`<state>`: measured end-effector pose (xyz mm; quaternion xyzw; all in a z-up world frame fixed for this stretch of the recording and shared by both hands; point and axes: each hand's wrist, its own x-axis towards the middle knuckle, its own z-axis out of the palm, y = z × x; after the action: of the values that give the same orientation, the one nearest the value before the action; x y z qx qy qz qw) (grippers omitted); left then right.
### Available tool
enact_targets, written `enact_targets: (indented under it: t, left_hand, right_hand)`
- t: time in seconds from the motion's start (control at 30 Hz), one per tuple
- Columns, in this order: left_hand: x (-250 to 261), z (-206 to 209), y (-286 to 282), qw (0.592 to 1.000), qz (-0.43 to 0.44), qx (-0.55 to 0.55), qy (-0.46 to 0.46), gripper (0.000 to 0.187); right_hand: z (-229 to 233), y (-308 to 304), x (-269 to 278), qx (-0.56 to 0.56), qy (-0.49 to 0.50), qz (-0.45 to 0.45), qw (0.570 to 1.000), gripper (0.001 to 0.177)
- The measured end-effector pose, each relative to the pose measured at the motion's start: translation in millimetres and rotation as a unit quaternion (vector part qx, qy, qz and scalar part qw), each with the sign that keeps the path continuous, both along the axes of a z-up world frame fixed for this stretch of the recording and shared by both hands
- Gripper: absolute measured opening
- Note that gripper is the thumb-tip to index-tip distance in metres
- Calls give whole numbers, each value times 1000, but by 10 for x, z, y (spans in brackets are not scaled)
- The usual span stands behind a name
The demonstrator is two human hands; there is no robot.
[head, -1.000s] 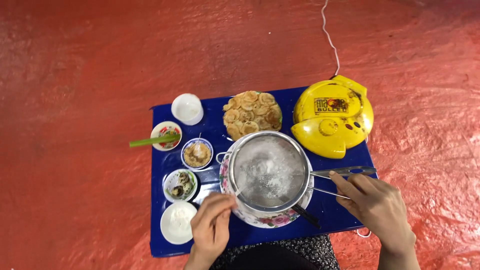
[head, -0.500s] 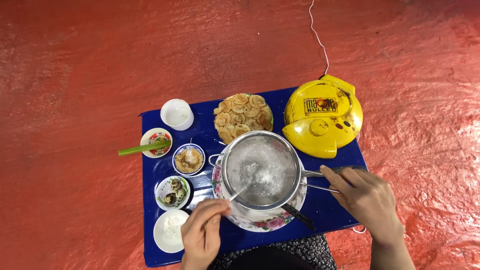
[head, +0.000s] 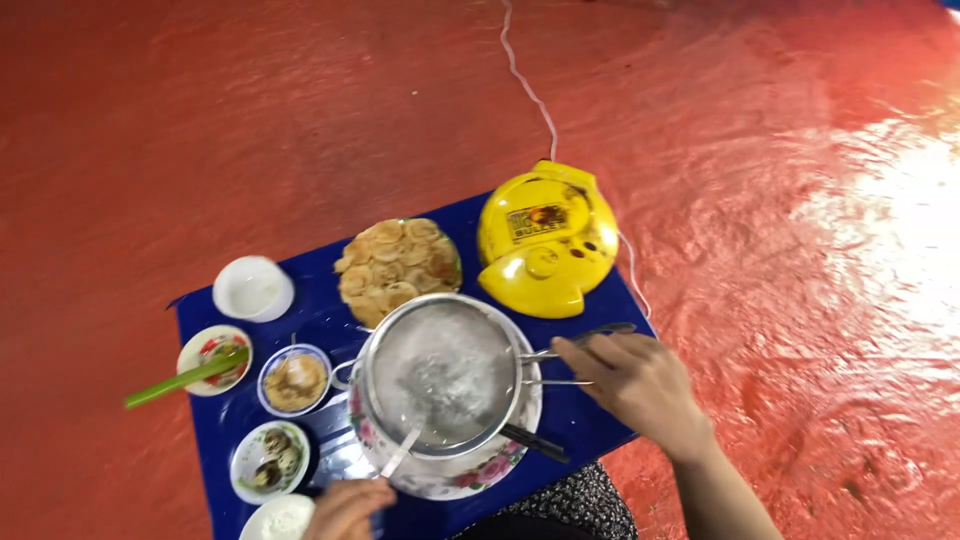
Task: Straining a white liquid mixture through a metal sieve into a pot using a spoon
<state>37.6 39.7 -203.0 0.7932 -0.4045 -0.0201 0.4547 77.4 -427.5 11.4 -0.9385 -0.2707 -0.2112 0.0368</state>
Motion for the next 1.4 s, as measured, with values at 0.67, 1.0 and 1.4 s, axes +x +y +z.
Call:
enact_targets:
  t: [0.67,1.0,1.4]
  left_hand:
    - [-243,119,-455,974,195,-31,-108,30]
    - [-357,785,-556,977,198,-56,48,33]
    - [-247,1729,-1244,966,203,-122,-105,17]
  right_hand:
    - [-53,-47,-16,-20,-30,-3,999,35]
    - [-86,-107,-25,-17,-27,-17,999,40]
    - [-214,-74,-58,-64,-29,-28,997,43]
